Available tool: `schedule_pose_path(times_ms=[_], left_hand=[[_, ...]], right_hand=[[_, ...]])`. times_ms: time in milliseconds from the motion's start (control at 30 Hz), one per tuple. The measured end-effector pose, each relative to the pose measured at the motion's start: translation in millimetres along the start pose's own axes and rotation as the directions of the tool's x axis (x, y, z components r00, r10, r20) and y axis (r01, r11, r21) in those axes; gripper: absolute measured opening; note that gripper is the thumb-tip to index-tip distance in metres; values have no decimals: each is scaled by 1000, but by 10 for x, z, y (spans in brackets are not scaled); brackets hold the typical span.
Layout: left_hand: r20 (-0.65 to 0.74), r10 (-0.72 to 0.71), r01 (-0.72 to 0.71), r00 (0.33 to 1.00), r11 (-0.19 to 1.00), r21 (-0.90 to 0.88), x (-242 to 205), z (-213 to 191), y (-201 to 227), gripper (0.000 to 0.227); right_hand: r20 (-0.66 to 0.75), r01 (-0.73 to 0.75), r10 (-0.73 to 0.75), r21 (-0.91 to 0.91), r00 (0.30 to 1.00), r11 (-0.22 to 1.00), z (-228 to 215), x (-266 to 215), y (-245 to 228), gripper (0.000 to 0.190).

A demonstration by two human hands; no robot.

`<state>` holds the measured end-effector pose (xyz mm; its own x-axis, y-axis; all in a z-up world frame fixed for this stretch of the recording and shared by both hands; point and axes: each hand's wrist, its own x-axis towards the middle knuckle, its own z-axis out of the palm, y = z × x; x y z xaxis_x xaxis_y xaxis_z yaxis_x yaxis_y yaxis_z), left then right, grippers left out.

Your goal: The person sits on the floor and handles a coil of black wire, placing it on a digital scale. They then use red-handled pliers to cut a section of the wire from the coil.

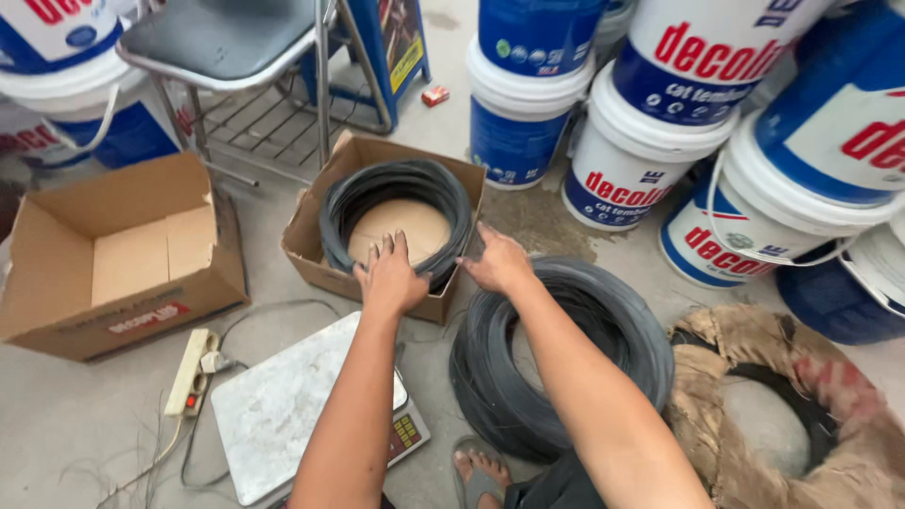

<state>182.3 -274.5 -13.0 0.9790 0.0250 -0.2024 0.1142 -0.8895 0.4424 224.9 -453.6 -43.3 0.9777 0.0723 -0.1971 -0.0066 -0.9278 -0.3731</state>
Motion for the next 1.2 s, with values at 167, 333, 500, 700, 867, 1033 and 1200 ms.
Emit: schedule_pose_path(times_ms=[167,333,500,700,867,1033,1200], left_hand=[[48,74,-74,996,997,-1,-299,62,335,81],[145,110,-109,983,994,-16,-147,397,409,55],[184,300,-287,936,953,-97,-168,462,723,48],[364,329,-362,872,932,25,-249,723,1157,50],[426,390,-460,816,885,73,-278,1289,1465,46],[546,337,-478,767,868,135,-307,1957,1452,48],[633,221,-447,742,866,223,-327,2351,1331,52]], right_hand=[[-27,-33,35,100,999,994,-278,-535,172,77],[20,-148,147,131,989,980,-407,-735,419,66],[23,-149,148,49,989,988,-445,-1135,919,55],[62,-377,377,-2,924,926,-278,-1398,1767,51],[157,-442,442,-41,883,896,-81,-1478,2215,55],[175,-488,480,4,860,873,92,-1575,2311,54],[182,-557,555,-48,812,829,738,-1629,2543,40]])
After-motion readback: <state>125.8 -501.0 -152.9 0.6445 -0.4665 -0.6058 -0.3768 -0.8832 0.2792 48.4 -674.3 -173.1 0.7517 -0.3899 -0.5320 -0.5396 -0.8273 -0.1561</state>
